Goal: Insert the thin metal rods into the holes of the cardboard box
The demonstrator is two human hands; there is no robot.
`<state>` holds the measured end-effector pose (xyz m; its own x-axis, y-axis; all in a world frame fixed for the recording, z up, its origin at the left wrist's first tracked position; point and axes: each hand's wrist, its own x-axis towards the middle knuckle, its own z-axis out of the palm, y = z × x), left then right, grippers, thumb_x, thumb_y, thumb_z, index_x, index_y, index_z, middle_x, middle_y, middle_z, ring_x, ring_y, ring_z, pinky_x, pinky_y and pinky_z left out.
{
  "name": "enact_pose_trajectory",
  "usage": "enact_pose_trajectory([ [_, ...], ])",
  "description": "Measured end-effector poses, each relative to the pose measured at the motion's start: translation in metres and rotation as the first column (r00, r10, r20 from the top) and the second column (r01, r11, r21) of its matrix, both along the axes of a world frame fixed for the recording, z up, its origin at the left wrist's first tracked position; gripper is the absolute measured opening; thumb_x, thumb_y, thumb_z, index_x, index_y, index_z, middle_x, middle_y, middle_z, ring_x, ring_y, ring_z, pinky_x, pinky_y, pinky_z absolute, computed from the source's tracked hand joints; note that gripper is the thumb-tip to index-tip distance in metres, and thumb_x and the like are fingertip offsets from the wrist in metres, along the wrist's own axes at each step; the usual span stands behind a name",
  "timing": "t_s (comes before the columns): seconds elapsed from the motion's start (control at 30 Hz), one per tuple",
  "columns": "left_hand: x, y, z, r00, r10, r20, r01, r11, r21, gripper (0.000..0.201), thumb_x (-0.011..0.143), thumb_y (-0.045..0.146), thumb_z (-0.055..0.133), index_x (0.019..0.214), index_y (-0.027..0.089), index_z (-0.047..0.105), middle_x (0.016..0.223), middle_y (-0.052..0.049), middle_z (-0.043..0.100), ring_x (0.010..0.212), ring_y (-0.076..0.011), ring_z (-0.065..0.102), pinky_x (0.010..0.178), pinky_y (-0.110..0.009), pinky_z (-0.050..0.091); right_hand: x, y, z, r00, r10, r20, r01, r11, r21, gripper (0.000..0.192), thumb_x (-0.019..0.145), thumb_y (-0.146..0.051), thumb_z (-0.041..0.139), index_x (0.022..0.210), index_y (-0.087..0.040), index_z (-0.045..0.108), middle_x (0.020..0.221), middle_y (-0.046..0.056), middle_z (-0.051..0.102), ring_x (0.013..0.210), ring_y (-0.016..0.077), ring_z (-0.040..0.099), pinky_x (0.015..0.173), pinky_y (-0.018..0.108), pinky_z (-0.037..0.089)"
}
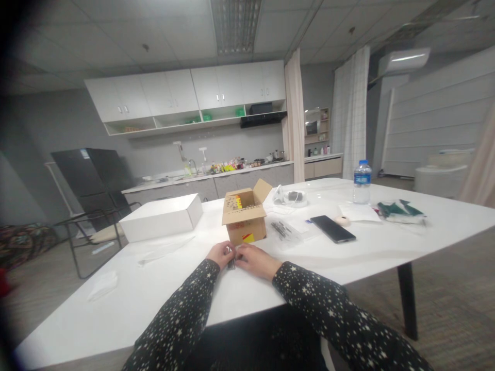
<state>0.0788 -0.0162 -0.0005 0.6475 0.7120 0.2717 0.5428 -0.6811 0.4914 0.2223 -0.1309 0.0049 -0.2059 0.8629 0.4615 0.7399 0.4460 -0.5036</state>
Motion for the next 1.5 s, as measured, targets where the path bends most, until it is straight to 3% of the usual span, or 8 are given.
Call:
enact_pose_trajectory([
  [0.3, 0.0, -0.002, 0.003, 1.0, 0.003, 0.002, -0.003, 1.0, -0.015, 0.01, 0.072, 0.019, 0.055, 0.075, 0.015, 0.065, 0.047, 0.006, 0.048, 0.046, -0.0078, 0.043, 0.05, -0.019, 0.031, -0.001, -0.001, -0.001, 1.0, 0.025, 0.0, -0.025, 1.0, 0.018, 0.011, 0.085, -0.022, 0.055, 0.084, -0.019, 0.065, 0.091, 0.005, 0.062, 0.087, 0.0174, 0.058, 0.084, 0.03, 0.044],
  [0.83, -0.001, 0.005, -0.004, 1.0, -0.001, 0.012, 0.001, 1.0, -0.004, 0.01, 0.073, 0.021, 0.057, 0.075, 0.016, 0.064, 0.047, 0.007, 0.047, 0.046, -0.0074, 0.042, 0.049, -0.019, 0.03, -0.001, -0.004, 0.002, 0.999, 0.033, 0.016, -0.034, 0.996, 0.084, 0.012, 0.084, -0.017, 0.053, 0.086, -0.018, 0.065, 0.088, 0.005, 0.061, 0.084, 0.0168, 0.057, 0.081, 0.03, 0.045],
  [1.1, -0.001, 0.005, -0.003, 1.0, 0.004, 0.012, -0.004, 1.0, -0.009, 0.01, 0.073, 0.022, 0.057, 0.077, 0.016, 0.064, 0.048, 0.007, 0.048, 0.046, -0.0075, 0.043, 0.05, -0.018, 0.031, -0.001, -0.004, 0.009, 1.0, -0.028, 0.012, 0.025, 0.977, 0.212, 0.011, 0.086, -0.016, 0.051, 0.088, -0.018, 0.062, 0.083, 0.004, 0.058, 0.074, 0.0145, 0.054, 0.071, 0.027, 0.045],
  [1.33, -0.001, 0.001, 0.0, 1.0, 0.013, 0.001, -0.013, 1.0, -0.002, 0.01, 0.074, 0.023, 0.057, 0.076, 0.016, 0.064, 0.048, 0.006, 0.048, 0.047, -0.0074, 0.044, 0.05, -0.018, 0.031, 0.0, -0.005, 0.013, 0.996, -0.081, -0.023, 0.084, 0.924, 0.374, 0.009, 0.086, -0.015, 0.049, 0.086, -0.019, 0.058, 0.081, 0.003, 0.057, 0.075, 0.0153, 0.054, 0.07, 0.028, 0.044],
  [1.5, -0.001, 0.003, -0.001, 1.0, 0.007, 0.003, -0.007, 1.0, -0.004, 0.011, 0.074, 0.023, 0.057, 0.077, 0.015, 0.064, 0.048, 0.006, 0.049, 0.046, -0.0073, 0.044, 0.051, -0.018, 0.031, 0.004, -0.001, 0.01, 0.982, -0.162, -0.093, 0.185, 0.912, 0.366, 0.009, 0.086, -0.016, 0.049, 0.086, -0.019, 0.058, 0.082, 0.004, 0.059, 0.08, 0.0167, 0.057, 0.073, 0.029, 0.046],
])
